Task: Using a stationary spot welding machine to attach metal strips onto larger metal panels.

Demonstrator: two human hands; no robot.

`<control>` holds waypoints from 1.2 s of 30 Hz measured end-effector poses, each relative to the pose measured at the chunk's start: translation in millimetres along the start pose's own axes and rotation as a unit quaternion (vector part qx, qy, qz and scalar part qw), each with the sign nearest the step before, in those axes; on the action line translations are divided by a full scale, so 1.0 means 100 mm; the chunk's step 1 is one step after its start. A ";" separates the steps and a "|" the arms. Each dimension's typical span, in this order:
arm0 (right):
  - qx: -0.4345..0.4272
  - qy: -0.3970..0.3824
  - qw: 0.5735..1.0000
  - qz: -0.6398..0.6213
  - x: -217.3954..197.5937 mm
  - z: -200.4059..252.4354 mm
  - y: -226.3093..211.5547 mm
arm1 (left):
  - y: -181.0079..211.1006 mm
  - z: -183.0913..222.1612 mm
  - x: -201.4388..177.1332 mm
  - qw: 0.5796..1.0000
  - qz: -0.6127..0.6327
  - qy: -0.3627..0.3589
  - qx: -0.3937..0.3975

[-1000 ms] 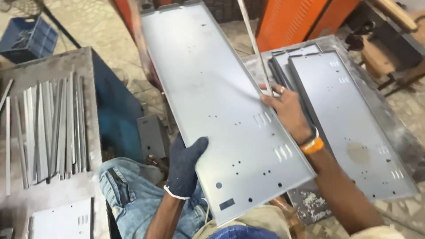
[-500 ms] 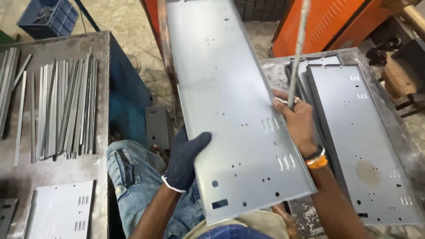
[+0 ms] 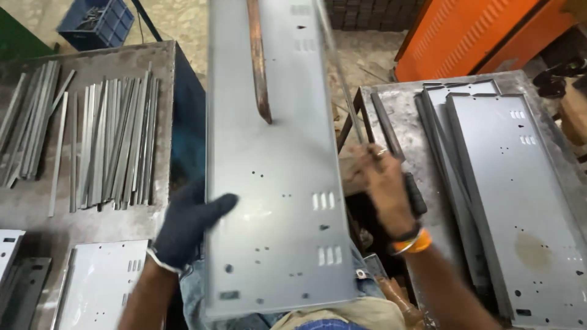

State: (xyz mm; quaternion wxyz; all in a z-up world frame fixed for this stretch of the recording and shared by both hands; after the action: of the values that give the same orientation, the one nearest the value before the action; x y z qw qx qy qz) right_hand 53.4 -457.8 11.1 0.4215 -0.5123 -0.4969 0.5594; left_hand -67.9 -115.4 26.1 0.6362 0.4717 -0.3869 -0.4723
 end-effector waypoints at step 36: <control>-0.363 -0.180 0.777 0.482 0.80 -1.94 -0.70 | 1.34 -1.45 -1.68 0.796 -0.465 0.092 0.377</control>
State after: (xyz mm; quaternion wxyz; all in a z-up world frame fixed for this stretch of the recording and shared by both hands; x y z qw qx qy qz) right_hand 234.0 -344.9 71.1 -0.2175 -0.6897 -0.4185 0.5494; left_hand 56.5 95.8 110.8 0.1442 0.8388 -0.2078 -0.4821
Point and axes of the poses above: each hand's wrist, its own z-axis away from the middle knuckle, its own x-axis out of the palm, y = z × x, the point moved 6 cm from there along -z, towards the middle knuckle, and after that the axes turned 7 degrees about z, right-handed, at the moved point
